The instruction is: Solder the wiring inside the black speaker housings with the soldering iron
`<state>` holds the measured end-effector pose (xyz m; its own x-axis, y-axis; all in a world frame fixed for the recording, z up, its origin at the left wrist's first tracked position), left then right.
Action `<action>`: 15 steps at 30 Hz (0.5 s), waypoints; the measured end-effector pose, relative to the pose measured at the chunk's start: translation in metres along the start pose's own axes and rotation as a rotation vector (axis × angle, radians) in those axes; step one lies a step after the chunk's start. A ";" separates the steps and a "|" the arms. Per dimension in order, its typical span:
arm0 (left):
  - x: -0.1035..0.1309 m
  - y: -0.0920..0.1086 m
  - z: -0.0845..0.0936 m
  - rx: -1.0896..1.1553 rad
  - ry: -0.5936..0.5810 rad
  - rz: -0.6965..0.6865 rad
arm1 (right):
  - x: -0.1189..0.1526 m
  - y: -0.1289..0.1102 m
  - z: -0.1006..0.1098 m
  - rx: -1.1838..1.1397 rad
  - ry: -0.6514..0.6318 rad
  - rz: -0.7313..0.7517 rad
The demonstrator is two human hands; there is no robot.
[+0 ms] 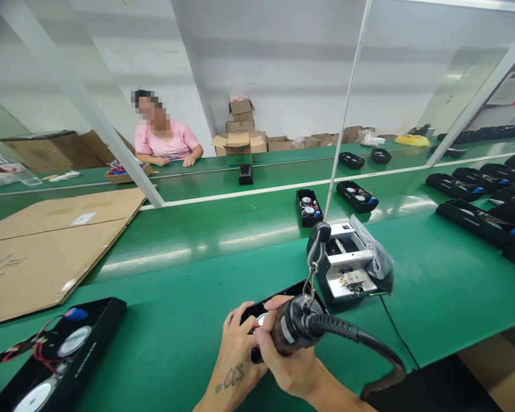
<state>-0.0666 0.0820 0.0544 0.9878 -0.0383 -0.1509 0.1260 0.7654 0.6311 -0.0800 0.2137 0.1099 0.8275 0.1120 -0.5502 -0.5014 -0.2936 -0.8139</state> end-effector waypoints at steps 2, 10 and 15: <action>0.000 0.000 0.000 -0.009 0.000 0.008 | -0.003 -0.004 -0.002 -0.021 -0.016 0.033; 0.003 0.001 -0.002 -0.023 0.019 0.015 | -0.007 -0.002 -0.009 -0.012 -0.011 0.064; 0.004 -0.007 -0.009 -0.065 0.055 -0.007 | -0.021 -0.011 -0.012 0.181 -0.112 0.070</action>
<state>-0.0646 0.0828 0.0427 0.9803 -0.0097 -0.1972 0.1246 0.8053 0.5796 -0.0884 0.2028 0.1329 0.7610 0.2046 -0.6156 -0.6022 -0.1302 -0.7877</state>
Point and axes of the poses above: each hand's wrist, its own x-axis away from the middle knuckle, its own z-axis out of the back of the hand, y = z × x, the point moved 7 cm from there along -x, towards the middle knuckle, and after that the axes turned 11 degrees about z, right-handed, at the moved point
